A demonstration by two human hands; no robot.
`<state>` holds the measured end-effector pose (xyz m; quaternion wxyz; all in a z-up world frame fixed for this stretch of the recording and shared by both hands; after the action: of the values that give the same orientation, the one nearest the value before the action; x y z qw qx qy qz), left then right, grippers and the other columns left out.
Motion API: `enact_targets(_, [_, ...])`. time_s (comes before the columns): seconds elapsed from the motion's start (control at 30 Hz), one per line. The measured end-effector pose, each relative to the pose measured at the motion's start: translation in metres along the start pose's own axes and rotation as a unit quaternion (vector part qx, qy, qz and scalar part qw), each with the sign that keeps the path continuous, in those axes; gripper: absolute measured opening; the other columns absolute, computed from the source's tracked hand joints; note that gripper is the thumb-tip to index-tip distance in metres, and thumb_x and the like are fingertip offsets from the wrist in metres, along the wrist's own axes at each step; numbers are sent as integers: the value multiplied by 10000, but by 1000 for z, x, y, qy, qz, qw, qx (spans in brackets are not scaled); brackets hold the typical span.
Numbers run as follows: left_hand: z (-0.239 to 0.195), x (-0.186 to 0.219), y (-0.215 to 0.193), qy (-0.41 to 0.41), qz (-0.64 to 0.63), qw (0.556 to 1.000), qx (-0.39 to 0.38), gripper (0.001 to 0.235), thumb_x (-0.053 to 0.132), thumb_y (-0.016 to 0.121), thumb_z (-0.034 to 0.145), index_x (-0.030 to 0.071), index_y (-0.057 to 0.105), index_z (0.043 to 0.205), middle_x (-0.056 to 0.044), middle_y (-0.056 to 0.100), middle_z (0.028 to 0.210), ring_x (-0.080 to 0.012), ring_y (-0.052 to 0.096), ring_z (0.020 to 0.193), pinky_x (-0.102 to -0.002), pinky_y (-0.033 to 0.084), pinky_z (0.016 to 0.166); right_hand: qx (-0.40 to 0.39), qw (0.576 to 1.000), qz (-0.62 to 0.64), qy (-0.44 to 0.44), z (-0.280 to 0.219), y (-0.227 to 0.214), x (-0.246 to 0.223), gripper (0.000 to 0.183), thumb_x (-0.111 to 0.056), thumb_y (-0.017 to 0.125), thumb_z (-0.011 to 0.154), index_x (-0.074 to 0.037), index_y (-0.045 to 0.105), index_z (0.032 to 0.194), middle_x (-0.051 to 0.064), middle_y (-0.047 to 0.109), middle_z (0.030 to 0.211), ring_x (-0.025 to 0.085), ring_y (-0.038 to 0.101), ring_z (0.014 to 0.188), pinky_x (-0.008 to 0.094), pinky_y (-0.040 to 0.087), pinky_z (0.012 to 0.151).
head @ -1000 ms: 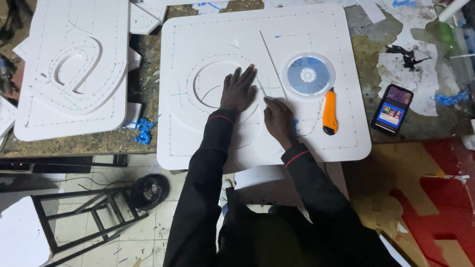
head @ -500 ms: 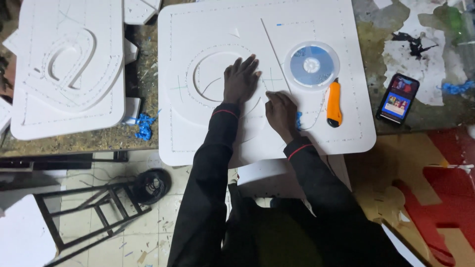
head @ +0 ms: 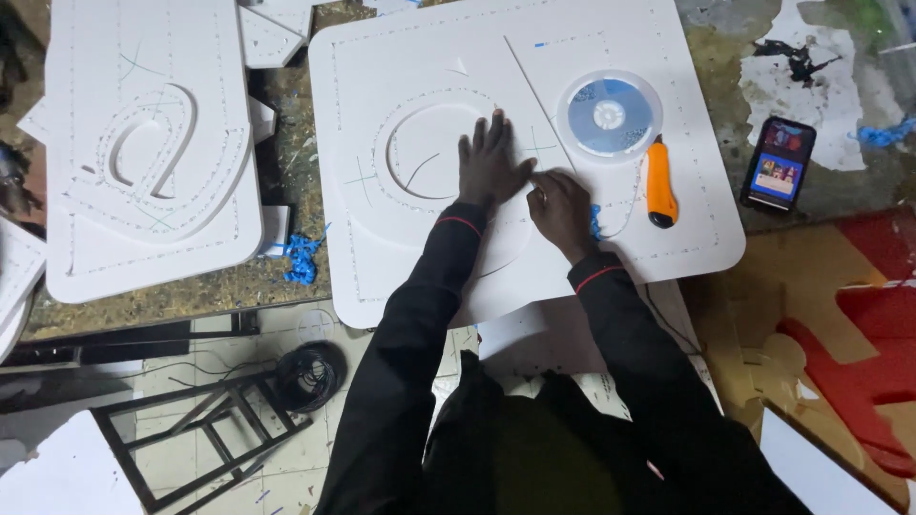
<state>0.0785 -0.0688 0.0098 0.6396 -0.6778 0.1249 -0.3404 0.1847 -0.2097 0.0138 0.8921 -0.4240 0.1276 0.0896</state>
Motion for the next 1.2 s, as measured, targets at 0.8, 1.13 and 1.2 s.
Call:
enact_targets(0.8, [-24,7,-2,16,31,990,136,723,660,564,1147,196,558,1701,-110,525,1753,-390,540,1590,-607,470,1276,-241,961,44,129,-95,-83,68,350,-240,683,981,-236,731,1328,153,805,914,483,810,955,633,622,885])
enact_targets(1.13, [-83,30,52,136,-11,990,48,700,293,619,1044,266,533,1739,-3,464,1825,-362,375,1698,-610,374,1343,-247,967,59,-8,-78,-96,33,231,-236,766,911,-157,829,1118,122,729,1033,421,723,1066,545,567,897])
enact_targets(1.2, [-76,21,46,104,-27,993,52,655,299,588,1093,257,531,1745,18,445,1842,-313,357,1715,-565,304,1394,-330,932,116,98,-61,-99,22,261,-134,696,1012,-168,684,1271,124,772,1097,422,761,1135,592,582,955])
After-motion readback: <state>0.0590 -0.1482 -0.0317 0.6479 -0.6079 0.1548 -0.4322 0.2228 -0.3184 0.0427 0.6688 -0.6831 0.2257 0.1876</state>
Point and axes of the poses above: each hand's wrist, its own z-axis towards the middle knuckle, its own y-axis out of the palm, x = y × z, the point moved 5 cm from there along z, towards the middle knuckle
